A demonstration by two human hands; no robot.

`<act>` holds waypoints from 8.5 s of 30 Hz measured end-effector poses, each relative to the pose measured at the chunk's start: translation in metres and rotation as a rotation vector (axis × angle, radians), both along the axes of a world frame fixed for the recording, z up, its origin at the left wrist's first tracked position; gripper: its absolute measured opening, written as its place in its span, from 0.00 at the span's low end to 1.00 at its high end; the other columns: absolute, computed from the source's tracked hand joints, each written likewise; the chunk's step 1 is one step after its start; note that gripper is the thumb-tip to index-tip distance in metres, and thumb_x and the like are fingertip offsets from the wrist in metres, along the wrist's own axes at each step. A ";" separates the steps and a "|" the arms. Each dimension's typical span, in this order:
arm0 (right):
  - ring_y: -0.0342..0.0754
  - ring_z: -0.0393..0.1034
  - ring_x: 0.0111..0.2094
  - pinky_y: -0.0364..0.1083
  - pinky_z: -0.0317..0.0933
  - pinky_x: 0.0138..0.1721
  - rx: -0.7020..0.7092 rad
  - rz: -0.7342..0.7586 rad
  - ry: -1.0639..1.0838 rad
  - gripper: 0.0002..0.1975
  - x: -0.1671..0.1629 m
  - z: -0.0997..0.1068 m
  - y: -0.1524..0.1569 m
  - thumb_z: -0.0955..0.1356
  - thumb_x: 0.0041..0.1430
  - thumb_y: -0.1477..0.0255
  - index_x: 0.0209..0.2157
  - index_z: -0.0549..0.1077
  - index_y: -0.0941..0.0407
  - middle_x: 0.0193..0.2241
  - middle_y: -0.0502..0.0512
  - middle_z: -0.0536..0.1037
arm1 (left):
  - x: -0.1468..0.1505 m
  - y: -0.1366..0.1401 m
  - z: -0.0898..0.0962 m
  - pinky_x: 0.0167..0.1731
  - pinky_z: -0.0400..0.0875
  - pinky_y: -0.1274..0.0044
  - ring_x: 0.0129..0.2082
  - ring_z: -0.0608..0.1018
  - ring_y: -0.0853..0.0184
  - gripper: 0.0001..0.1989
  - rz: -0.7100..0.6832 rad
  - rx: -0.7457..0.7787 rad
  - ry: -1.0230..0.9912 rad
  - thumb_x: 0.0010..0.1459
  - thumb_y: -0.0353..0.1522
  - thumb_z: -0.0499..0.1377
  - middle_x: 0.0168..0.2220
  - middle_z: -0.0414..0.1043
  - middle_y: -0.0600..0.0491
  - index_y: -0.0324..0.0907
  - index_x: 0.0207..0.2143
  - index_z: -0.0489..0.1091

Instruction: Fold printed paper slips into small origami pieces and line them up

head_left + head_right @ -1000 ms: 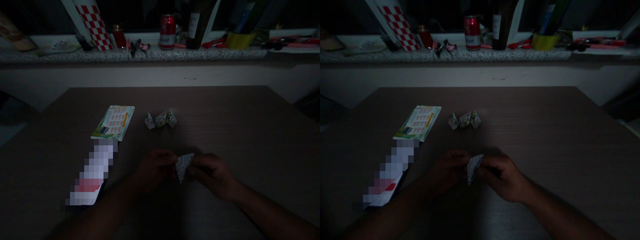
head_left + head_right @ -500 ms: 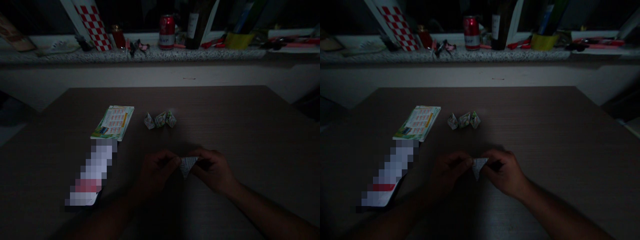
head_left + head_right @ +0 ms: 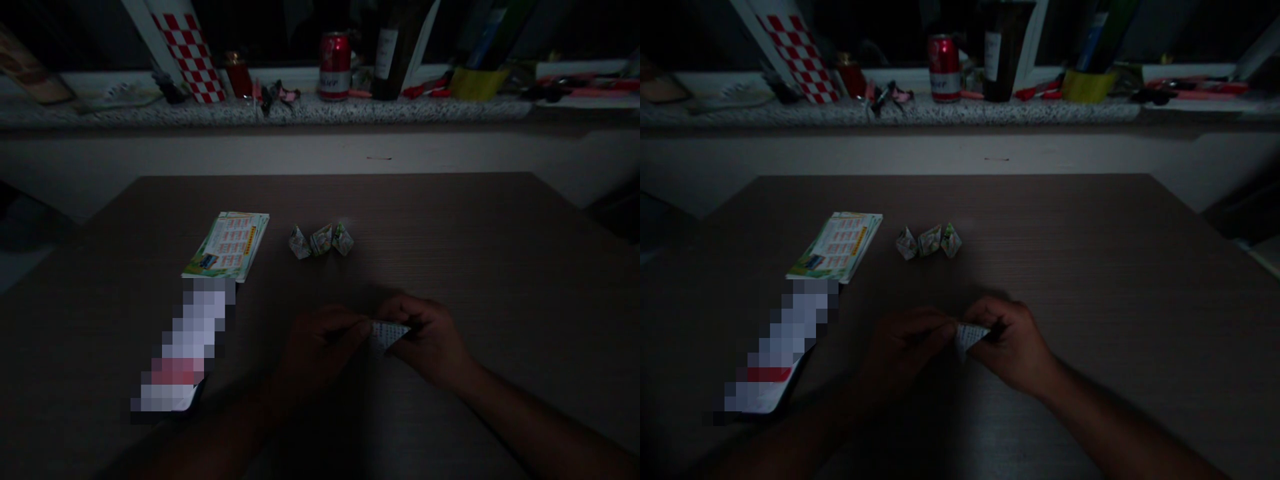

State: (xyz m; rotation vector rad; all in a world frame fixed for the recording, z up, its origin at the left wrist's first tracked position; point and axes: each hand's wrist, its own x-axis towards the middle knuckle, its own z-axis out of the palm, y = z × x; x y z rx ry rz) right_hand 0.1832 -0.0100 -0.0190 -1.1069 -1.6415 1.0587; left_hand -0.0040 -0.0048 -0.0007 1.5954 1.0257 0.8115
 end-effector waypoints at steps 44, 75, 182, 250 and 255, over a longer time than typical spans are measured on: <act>0.37 0.53 0.14 0.39 0.47 0.16 -0.059 0.229 0.116 0.27 0.005 -0.001 -0.008 0.57 0.68 0.62 0.16 0.60 0.57 0.12 0.45 0.58 | -0.004 0.002 -0.002 0.21 0.56 0.81 0.20 0.65 0.74 0.15 -0.198 -0.346 -0.209 0.56 0.38 0.61 0.19 0.64 0.57 0.36 0.24 0.71; 0.37 0.48 0.18 0.40 0.45 0.21 0.076 0.422 -0.120 0.16 -0.006 0.006 -0.006 0.60 0.59 0.76 0.18 0.56 0.56 0.16 0.43 0.54 | 0.002 0.005 -0.007 0.23 0.59 0.82 0.21 0.67 0.75 0.12 0.023 -0.414 -0.427 0.52 0.37 0.65 0.20 0.67 0.57 0.36 0.24 0.73; 0.37 0.57 0.20 0.37 0.52 0.21 -0.334 0.114 0.369 0.11 -0.011 -0.001 -0.007 0.65 0.44 0.87 0.24 0.66 0.56 0.20 0.43 0.66 | 0.007 -0.004 -0.005 0.21 0.52 0.81 0.18 0.58 0.75 0.22 -0.148 0.082 0.032 0.66 0.42 0.44 0.18 0.52 0.60 0.41 0.21 0.57; 0.43 0.72 0.23 0.40 0.66 0.24 -0.161 0.069 0.087 0.06 0.004 0.017 -0.001 0.72 0.54 0.70 0.27 0.79 0.58 0.22 0.52 0.79 | 0.001 0.005 0.003 0.27 0.65 0.81 0.26 0.71 0.71 0.09 0.141 -0.117 -0.234 0.55 0.35 0.62 0.25 0.71 0.54 0.38 0.27 0.74; 0.42 0.70 0.22 0.40 0.64 0.23 -0.215 0.149 0.107 0.08 0.008 0.020 -0.001 0.71 0.55 0.71 0.25 0.78 0.59 0.20 0.52 0.78 | 0.000 0.005 0.001 0.25 0.63 0.81 0.24 0.69 0.72 0.10 0.087 -0.221 -0.261 0.55 0.35 0.61 0.23 0.68 0.55 0.38 0.26 0.72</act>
